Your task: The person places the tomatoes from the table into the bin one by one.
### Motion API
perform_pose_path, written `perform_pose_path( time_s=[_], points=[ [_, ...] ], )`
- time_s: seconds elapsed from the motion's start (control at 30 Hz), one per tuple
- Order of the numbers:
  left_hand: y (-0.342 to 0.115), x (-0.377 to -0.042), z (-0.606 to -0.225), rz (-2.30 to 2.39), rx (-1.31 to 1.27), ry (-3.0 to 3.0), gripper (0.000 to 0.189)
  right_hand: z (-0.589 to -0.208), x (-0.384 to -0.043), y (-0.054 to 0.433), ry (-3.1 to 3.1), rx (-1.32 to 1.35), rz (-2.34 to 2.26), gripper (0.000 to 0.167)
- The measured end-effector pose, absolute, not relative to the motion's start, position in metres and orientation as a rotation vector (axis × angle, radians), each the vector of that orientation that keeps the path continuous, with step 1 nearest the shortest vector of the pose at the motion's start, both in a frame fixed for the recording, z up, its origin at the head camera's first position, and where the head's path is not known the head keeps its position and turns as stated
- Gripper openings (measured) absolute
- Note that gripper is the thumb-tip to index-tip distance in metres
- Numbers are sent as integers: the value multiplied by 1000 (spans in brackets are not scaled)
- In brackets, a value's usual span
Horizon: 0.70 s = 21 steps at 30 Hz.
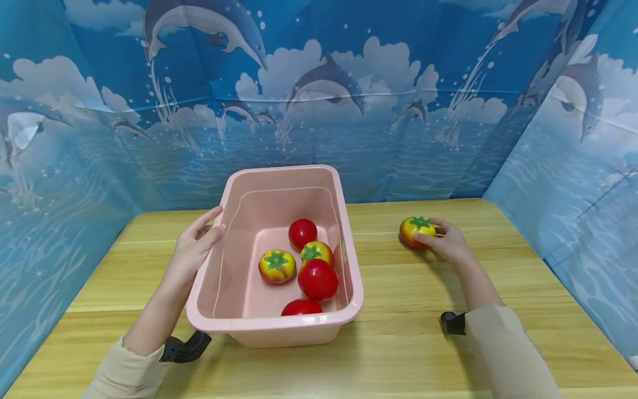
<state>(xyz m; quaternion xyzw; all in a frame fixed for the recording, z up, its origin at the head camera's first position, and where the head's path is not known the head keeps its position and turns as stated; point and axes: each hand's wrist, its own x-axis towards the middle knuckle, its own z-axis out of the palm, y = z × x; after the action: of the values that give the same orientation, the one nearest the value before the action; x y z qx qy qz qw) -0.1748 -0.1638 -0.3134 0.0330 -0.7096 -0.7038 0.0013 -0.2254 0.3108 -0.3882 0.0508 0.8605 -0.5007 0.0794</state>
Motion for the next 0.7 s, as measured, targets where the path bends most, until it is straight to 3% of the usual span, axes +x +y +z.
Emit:
perform_pose_path(
  time_s=[0.7],
  points=[
    [-163,-174,-314,-2194,102,-2233,47,-361,-217,309,2540,56,-1503,83]
  ],
)
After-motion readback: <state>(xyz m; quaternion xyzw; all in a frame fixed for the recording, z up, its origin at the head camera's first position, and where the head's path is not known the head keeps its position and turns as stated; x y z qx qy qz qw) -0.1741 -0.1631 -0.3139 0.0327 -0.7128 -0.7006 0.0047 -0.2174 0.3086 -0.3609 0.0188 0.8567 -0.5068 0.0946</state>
